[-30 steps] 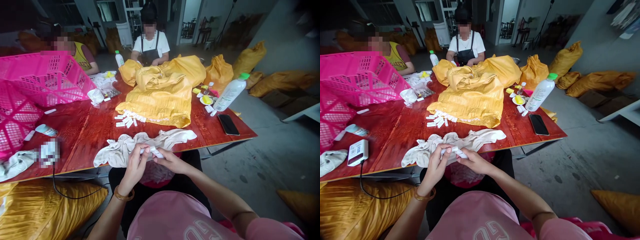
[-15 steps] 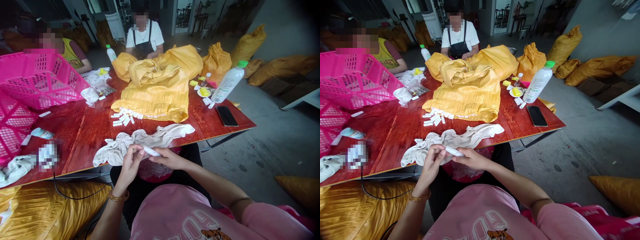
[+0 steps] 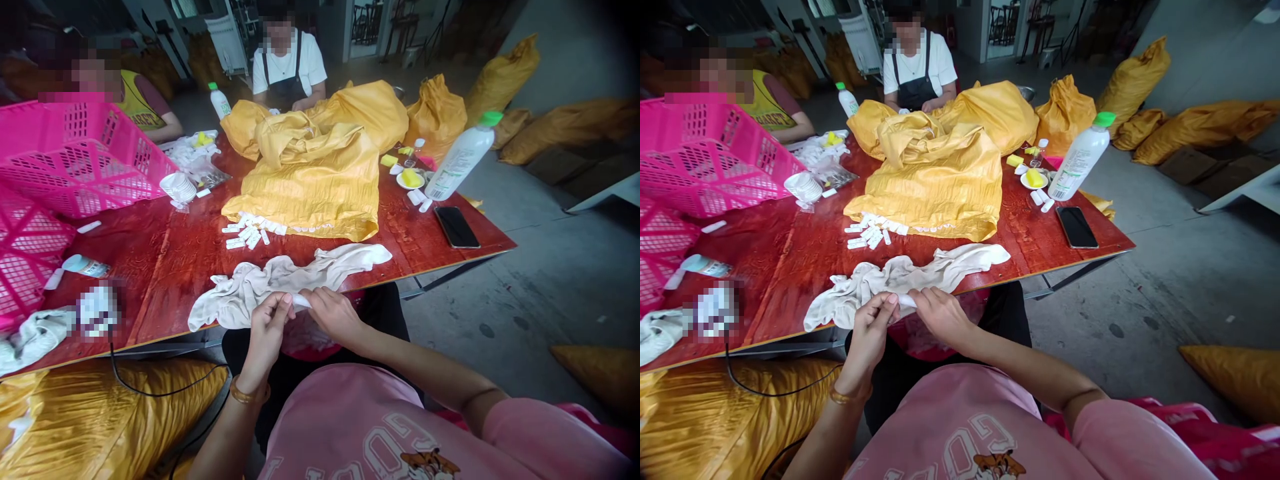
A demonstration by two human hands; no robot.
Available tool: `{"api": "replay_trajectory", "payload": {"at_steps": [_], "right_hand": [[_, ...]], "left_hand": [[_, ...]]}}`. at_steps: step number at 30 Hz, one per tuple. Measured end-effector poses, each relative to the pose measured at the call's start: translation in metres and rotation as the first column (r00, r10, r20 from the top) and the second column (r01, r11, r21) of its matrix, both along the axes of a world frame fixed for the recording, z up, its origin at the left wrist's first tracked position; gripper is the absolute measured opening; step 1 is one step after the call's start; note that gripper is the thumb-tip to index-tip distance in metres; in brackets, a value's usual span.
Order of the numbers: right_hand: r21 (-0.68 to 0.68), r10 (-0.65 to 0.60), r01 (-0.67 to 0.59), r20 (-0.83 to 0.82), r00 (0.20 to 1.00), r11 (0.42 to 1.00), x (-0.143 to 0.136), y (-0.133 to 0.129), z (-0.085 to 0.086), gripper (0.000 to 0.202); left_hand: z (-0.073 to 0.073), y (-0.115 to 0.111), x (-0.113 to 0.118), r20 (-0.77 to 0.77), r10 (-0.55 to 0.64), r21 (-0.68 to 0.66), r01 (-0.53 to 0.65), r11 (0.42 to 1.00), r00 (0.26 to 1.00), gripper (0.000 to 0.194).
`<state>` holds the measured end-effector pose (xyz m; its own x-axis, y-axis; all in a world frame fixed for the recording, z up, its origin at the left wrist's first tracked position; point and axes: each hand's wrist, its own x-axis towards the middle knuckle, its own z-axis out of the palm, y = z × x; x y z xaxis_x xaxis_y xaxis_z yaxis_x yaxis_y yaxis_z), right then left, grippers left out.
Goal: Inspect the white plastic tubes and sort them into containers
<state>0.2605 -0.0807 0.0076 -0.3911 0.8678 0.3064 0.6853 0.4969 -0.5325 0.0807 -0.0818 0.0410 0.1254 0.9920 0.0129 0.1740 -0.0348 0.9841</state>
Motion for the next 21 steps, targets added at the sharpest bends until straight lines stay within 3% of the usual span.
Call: {"api": "replay_trajectory", "payload": {"at_steps": [2,4,5,7,10,13,15,18,19,20,21], "right_hand": [[-0.166,0.135,-0.164,-0.175,0.975,0.972,0.005,0.003,0.005,0.023],[-0.262,0.239,-0.298,-0.236,0.942,0.918,0.009,0.006,0.009,0.021],[-0.277,0.243,-0.288,-0.184,0.952,0.917,0.01,0.006,0.01,0.02],[-0.242,0.135,-0.123,0.032,0.99,0.962,0.008,0.004,0.009,0.019],[-0.146,-0.011,0.049,0.245,0.969,0.988,0.003,0.001,0.008,0.023],[-0.167,0.046,-0.017,0.168,0.985,0.986,0.003,-0.001,0.007,0.02],[-0.214,0.101,-0.082,0.082,0.991,0.973,0.005,-0.003,-0.001,0.02],[-0.346,0.118,-0.111,-0.001,0.993,0.931,0.004,-0.013,-0.029,0.02],[-0.403,0.108,-0.1,-0.005,0.994,0.91,0.003,-0.017,-0.041,0.02],[-0.456,0.087,-0.073,0.01,0.996,0.887,0.002,-0.021,-0.053,0.021],[-0.497,0.061,-0.033,0.04,0.997,0.867,0.003,-0.024,-0.063,0.026]], "left_hand": [[0.0,0.002,-0.001,-0.058,-0.029,0.049,0.032,0.998,0.998,0.03],[-0.001,0.003,-0.001,-0.09,-0.081,0.052,0.086,0.995,0.993,0.029],[-0.003,0.004,0.0,-0.08,-0.096,0.029,0.099,0.995,0.992,0.03],[-0.007,0.003,0.003,-0.02,-0.087,-0.041,0.086,0.995,0.996,0.035],[-0.016,-0.004,0.011,0.081,-0.054,-0.127,0.064,0.99,0.995,0.039],[-0.02,-0.015,0.013,0.034,-0.087,-0.093,0.09,0.992,0.996,0.042],[-0.019,-0.016,0.007,-0.047,-0.198,-0.071,0.195,0.978,0.979,0.043],[-0.016,0.01,-0.017,-0.149,-0.525,-0.168,0.502,0.848,0.838,0.038],[-0.014,0.028,-0.029,-0.226,-0.553,-0.184,0.522,0.833,0.802,0.035],[-0.013,0.05,-0.042,-0.32,-0.533,-0.184,0.5,0.846,0.784,0.032],[-0.012,0.075,-0.057,-0.453,-0.364,-0.094,0.363,0.927,0.814,0.028]]}}
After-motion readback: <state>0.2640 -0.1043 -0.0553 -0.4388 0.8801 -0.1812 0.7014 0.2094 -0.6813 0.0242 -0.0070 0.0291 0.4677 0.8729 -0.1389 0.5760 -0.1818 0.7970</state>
